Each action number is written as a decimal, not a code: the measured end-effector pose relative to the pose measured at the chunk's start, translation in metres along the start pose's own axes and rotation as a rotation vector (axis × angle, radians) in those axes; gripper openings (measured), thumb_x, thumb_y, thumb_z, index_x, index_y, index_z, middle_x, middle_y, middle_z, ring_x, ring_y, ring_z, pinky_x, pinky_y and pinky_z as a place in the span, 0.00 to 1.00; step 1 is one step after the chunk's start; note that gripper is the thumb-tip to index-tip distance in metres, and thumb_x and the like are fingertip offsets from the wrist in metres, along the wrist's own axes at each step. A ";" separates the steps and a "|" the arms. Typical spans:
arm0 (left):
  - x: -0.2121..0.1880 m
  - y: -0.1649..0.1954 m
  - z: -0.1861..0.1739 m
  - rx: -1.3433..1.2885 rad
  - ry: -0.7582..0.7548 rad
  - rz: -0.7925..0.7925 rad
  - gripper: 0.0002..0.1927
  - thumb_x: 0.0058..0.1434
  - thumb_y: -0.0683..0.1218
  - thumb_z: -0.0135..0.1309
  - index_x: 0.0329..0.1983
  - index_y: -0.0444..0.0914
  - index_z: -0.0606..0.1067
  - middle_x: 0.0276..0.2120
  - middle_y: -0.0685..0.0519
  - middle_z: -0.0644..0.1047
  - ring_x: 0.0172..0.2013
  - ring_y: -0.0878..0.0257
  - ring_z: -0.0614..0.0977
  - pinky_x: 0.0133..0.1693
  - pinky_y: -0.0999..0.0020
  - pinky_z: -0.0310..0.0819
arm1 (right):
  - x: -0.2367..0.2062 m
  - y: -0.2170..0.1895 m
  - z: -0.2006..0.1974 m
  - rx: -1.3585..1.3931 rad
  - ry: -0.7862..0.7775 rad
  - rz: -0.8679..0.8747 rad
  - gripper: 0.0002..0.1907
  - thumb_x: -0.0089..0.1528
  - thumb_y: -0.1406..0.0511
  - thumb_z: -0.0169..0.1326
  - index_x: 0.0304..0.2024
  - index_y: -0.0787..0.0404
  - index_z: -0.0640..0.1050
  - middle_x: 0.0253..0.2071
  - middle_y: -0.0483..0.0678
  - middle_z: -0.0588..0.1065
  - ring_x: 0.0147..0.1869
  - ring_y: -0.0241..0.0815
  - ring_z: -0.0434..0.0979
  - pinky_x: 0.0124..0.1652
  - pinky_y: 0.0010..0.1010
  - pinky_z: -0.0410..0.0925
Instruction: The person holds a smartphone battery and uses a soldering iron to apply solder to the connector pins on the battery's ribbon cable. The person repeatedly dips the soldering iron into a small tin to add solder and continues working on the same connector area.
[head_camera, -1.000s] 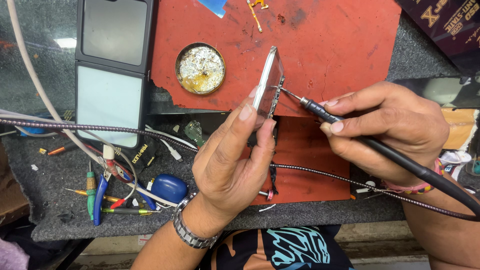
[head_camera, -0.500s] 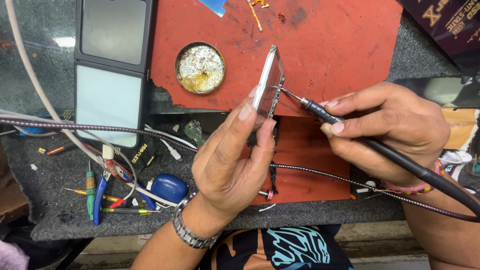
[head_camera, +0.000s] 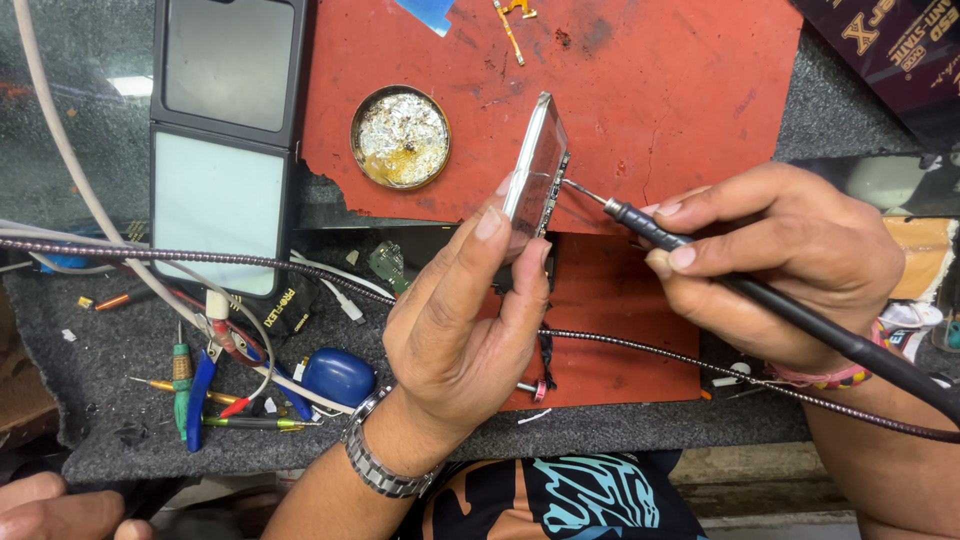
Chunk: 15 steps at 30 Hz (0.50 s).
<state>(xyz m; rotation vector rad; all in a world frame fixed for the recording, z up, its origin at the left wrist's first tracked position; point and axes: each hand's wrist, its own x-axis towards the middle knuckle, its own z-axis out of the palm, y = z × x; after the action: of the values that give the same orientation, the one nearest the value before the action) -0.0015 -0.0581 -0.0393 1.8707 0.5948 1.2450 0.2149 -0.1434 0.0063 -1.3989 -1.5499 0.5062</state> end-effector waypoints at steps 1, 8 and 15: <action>0.000 0.000 0.000 -0.002 0.006 0.000 0.30 0.70 0.30 0.61 0.70 0.37 0.63 0.61 0.37 0.75 0.46 0.61 0.87 0.49 0.70 0.87 | 0.000 0.001 0.000 0.008 0.005 -0.006 0.09 0.54 0.77 0.64 0.34 0.66 0.77 0.41 0.58 0.75 0.47 0.47 0.83 0.48 0.30 0.80; -0.002 0.001 0.003 0.014 0.064 -0.015 0.31 0.68 0.30 0.63 0.69 0.36 0.64 0.50 0.43 0.80 0.43 0.62 0.86 0.46 0.72 0.85 | -0.002 0.005 0.003 -0.040 0.073 -0.055 0.08 0.56 0.76 0.63 0.34 0.67 0.75 0.42 0.58 0.75 0.43 0.45 0.83 0.45 0.30 0.81; -0.004 -0.001 0.005 -0.004 0.074 -0.026 0.31 0.69 0.30 0.63 0.71 0.36 0.64 0.44 0.46 0.81 0.41 0.64 0.86 0.46 0.74 0.85 | -0.006 0.002 0.007 -0.037 0.096 -0.013 0.08 0.58 0.77 0.62 0.35 0.67 0.74 0.44 0.58 0.74 0.44 0.44 0.83 0.44 0.29 0.81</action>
<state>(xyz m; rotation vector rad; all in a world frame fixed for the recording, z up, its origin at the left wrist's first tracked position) 0.0010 -0.0626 -0.0434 1.8149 0.6535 1.3017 0.2095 -0.1470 -0.0005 -1.4194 -1.4967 0.3983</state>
